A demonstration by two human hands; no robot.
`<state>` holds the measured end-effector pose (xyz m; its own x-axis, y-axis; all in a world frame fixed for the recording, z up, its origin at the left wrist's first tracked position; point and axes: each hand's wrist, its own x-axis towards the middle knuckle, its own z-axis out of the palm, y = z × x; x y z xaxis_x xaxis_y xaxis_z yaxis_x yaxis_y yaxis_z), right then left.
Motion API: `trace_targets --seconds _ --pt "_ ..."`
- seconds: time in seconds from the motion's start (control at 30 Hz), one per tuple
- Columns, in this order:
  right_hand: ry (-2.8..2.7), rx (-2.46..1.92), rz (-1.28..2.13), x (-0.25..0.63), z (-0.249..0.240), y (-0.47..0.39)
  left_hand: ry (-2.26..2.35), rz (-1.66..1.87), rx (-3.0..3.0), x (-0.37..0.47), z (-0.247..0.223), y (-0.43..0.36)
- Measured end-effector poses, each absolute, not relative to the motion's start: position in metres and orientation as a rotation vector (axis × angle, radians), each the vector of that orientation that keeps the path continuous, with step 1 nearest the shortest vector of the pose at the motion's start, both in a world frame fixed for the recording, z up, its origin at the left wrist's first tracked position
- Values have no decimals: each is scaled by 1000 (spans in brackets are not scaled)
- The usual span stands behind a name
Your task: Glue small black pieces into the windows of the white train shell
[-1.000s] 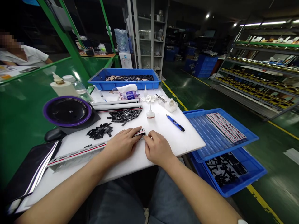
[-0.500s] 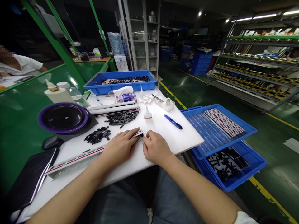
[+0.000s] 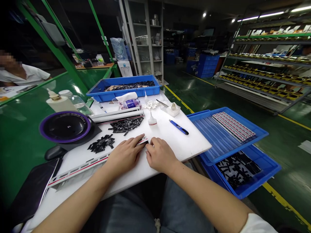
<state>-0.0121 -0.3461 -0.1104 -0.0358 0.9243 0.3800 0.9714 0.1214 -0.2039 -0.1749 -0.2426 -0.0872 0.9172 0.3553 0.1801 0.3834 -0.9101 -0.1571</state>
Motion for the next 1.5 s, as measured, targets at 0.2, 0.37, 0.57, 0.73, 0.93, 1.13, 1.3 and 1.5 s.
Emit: trace_targets --seconds 0.2,0.37,0.57,0.73,0.93,1.13,1.3,1.5 --pt "-1829 -1796 -148 -9 -116 -351 -563 -189 -2874 -174 -85 -243" --pt "-1819 -1792 -138 -8 -117 -348 -539 -151 -2894 -173 -81 -236" --pt "-1652 -1539 -105 -1 -110 -352 -533 -114 -2975 -170 -69 -220" --pt "-1179 -1514 23 39 -78 -313 -610 -87 -3073 -167 -61 -211" --pt "-1486 -1551 520 75 -70 -241 -640 -106 -3067 -163 -66 -203" --pt "-1582 -1573 557 79 -91 -236 -632 -212 -3019 -162 -77 -201" --pt "-1700 -1685 587 84 -89 -232 -644 -168 -3032 -160 -78 -200" --pt "-1416 -1104 979 81 -84 -243 -718 -132 -3076 -159 -73 -199"
